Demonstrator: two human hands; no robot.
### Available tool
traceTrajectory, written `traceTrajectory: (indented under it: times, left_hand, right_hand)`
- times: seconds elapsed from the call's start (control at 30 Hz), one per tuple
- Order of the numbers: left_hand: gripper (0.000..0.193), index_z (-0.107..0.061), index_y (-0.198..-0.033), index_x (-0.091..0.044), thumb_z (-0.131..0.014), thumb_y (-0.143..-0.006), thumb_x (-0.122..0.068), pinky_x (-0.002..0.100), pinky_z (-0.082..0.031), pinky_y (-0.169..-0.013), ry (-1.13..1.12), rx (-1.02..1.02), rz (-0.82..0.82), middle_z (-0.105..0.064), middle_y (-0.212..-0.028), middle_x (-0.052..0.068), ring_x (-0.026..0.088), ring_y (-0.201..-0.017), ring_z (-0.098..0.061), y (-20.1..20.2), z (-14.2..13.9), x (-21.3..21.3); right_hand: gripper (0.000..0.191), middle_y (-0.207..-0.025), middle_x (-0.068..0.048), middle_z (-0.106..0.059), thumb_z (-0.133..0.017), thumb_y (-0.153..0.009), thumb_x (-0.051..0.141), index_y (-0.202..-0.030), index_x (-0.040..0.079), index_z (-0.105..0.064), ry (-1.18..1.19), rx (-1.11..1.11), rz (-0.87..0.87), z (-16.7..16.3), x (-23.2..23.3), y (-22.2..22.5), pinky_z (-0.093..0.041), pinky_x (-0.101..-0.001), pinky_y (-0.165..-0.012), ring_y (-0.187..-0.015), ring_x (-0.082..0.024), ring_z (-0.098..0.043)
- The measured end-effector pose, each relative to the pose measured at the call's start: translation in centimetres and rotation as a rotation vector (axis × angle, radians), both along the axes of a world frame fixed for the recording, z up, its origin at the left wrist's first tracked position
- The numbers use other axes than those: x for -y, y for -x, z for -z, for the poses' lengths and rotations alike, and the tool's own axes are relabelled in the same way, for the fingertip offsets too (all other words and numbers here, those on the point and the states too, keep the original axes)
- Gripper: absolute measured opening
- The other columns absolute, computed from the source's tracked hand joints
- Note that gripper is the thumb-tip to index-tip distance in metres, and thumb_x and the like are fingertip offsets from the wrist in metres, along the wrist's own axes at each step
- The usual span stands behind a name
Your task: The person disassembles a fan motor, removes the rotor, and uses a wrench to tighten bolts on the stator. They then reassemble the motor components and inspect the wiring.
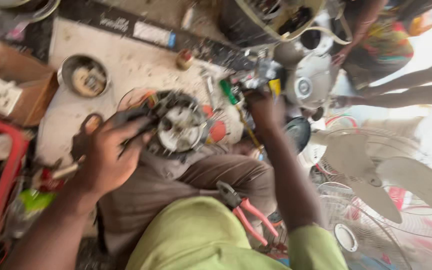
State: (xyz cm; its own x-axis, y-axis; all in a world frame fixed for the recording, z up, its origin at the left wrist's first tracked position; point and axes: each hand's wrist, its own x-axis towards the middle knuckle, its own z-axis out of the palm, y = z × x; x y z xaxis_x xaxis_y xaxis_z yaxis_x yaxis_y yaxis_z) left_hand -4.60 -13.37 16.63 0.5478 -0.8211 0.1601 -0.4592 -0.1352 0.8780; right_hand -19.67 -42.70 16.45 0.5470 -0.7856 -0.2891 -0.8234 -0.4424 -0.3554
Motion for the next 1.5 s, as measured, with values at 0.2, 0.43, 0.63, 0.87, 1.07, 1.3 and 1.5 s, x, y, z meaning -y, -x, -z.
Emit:
traceTrajectory:
  times: [0.2, 0.43, 0.63, 0.87, 1.07, 1.3, 1.5]
  left_hand:
    - [0.028, -0.073, -0.102, 0.001, -0.084, -0.078, -0.010, 0.033, -0.056, -0.078, -0.003, 0.012, 0.011, -0.076, -0.098, 0.017, 0.024, -0.088, -0.075, -0.5, 2.3, 0.1]
    - [0.053, -0.070, -0.113, 0.006, -0.088, -0.066, -0.011, 0.044, -0.057, -0.084, 0.038, -0.063, -0.054, -0.071, -0.106, 0.020, 0.029, -0.098, -0.069, -0.8, 2.6, 2.0]
    - [0.032, -0.079, -0.110, -0.004, -0.078, -0.078, -0.006, 0.037, -0.062, -0.086, -0.190, -0.274, 0.000, -0.079, -0.103, 0.019, 0.025, -0.091, -0.079, -2.1, 2.8, 3.7]
    - [0.032, -0.074, -0.104, 0.000, -0.083, -0.074, -0.007, 0.035, -0.060, -0.079, -0.111, -0.238, -0.069, -0.076, -0.098, 0.018, 0.025, -0.085, -0.075, -1.7, 2.3, 3.4]
    - [0.024, -0.080, -0.104, -0.002, -0.079, -0.079, -0.002, 0.037, -0.060, -0.078, -0.057, -0.113, -0.043, -0.079, -0.099, 0.021, 0.025, -0.085, -0.077, -1.6, 2.5, 3.7]
    - [0.023, -0.078, -0.094, -0.005, -0.080, -0.071, -0.005, 0.032, -0.060, -0.076, -0.126, -0.286, -0.069, -0.078, -0.095, 0.017, 0.022, -0.080, -0.076, -2.0, 3.8, 4.1]
    - [0.020, -0.077, -0.096, 0.001, -0.074, -0.076, 0.000, 0.035, -0.056, -0.070, 0.027, -0.206, -0.047, -0.076, -0.082, 0.017, 0.021, -0.075, -0.073, -0.6, 4.7, 3.1]
  right_hand:
    - [0.032, -0.109, -0.018, -0.076, -0.074, -0.085, 0.018, -0.115, 0.006, -0.074, -0.229, 0.176, 0.189, 10.4, -2.3, -2.4, -0.058, -0.0463, -0.082, -0.097, -0.035, -0.072]
    - [0.033, -0.109, -0.022, -0.073, -0.068, -0.089, 0.022, -0.117, 0.006, -0.073, -0.339, -0.199, -0.073, 12.9, -2.9, -7.5, -0.056, -0.0480, -0.085, -0.100, -0.037, -0.071]
    - [0.034, -0.109, -0.019, -0.072, -0.066, -0.089, 0.013, -0.122, 0.004, -0.070, -0.655, 0.007, 0.114, 16.5, -1.5, -5.3, -0.056, -0.0436, -0.080, -0.097, -0.031, -0.069]
    - [0.037, -0.109, -0.014, -0.070, -0.064, -0.090, 0.004, -0.127, 0.002, -0.066, -0.877, 0.379, 0.392, 13.9, 2.0, -0.8, -0.055, -0.0386, -0.075, -0.094, -0.025, -0.067]
    - [0.036, -0.104, -0.010, -0.071, -0.068, -0.092, 0.008, -0.125, -0.004, -0.061, -0.940, 0.600, 0.335, 11.2, 3.0, 2.3, -0.054, -0.0318, -0.069, -0.094, -0.020, -0.069]
    - [0.026, -0.101, -0.013, -0.074, -0.070, -0.093, 0.005, -0.118, -0.003, -0.071, -0.409, 0.546, 0.124, 4.1, 1.3, 4.1, -0.056, -0.0306, -0.077, -0.088, -0.021, -0.069]
    - [0.013, -0.090, -0.006, -0.065, -0.071, -0.102, 0.004, -0.109, -0.006, -0.075, -0.356, 0.712, 0.027, -1.4, 0.9, 8.3, -0.045, -0.0286, -0.065, -0.077, -0.013, -0.056]
